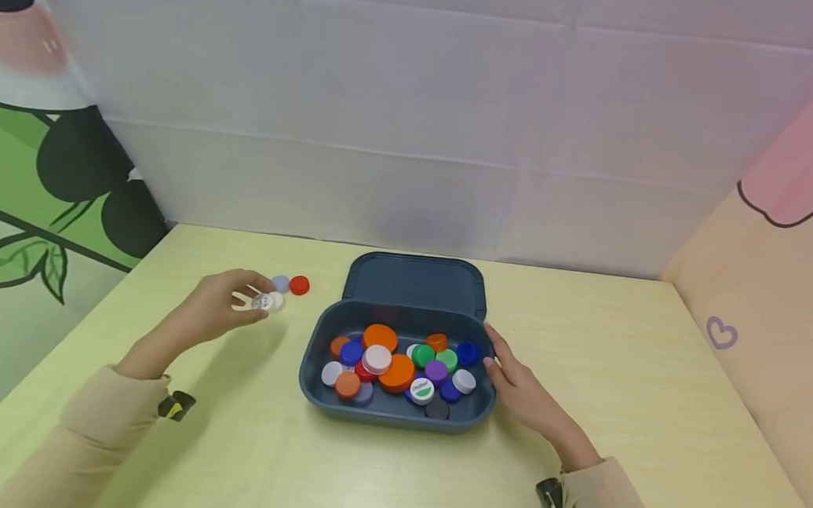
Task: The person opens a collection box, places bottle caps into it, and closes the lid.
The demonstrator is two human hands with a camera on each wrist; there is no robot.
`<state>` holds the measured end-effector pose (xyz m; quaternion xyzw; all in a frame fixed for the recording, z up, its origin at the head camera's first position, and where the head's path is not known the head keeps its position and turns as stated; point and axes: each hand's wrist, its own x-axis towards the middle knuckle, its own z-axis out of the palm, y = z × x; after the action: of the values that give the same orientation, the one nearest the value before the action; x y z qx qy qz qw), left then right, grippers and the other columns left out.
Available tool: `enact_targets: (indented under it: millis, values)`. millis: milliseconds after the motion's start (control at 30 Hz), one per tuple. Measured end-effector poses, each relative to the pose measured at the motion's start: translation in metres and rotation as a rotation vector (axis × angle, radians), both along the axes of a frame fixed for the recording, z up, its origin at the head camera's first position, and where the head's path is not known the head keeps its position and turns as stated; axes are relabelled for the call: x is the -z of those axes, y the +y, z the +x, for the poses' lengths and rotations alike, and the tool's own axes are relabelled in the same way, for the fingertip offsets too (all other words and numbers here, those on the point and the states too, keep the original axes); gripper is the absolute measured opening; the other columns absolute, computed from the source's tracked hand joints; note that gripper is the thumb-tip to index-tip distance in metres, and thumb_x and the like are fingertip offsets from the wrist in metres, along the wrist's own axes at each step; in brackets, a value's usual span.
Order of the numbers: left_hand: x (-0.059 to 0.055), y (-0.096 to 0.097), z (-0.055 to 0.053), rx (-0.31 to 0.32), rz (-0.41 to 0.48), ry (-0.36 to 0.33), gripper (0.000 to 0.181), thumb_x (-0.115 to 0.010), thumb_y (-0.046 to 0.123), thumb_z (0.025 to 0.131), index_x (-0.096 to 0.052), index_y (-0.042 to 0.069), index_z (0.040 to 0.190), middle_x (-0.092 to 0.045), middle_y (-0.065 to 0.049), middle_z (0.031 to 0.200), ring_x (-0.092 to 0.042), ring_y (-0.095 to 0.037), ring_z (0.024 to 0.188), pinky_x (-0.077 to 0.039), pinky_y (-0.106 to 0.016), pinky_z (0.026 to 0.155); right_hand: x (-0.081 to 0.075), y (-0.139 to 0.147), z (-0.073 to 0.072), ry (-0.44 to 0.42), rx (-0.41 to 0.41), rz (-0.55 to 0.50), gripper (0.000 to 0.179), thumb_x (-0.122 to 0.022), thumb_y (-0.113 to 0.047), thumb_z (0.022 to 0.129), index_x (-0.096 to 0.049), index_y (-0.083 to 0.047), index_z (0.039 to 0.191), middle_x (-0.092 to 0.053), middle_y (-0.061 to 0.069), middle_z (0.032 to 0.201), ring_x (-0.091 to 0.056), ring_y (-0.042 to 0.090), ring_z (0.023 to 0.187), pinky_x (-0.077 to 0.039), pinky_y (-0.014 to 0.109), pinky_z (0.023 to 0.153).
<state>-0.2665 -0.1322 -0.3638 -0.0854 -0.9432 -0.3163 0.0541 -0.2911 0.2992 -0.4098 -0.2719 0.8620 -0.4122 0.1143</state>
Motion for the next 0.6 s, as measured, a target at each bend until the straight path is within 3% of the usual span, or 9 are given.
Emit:
enact_targets:
  millis: [300,600]
  values:
    - [-0.011,0.056,0.005,0.119,-0.037,0.002,0.031,-0.069,0.008,0.078,-0.061,0.003,0.108,-0.062,-0.009,0.105,-0.059,-0.026,0.096,-0.051,-0.042,0.084,0.000,-0.001,-0.001,0.002,0.000,0.007,0.053,-0.030,-0.022,0.100,-0.009,-0.005,0.146,-0.012,0.026,0.150,-0.013,0.047,0.135,-0.017,0.063,0.105]
    - [-0.007,0.102,0.016,0.264,-0.086,-0.045,0.029,-0.070,0.008,0.077,-0.062,0.005,0.105,-0.060,-0.005,0.100,-0.055,-0.018,0.088,-0.052,-0.031,0.079,-0.002,0.000,0.001,-0.007,0.005,0.010,0.054,-0.031,-0.022,0.100,-0.009,-0.007,0.147,-0.013,0.026,0.150,-0.014,0.048,0.135,-0.017,0.062,0.105]
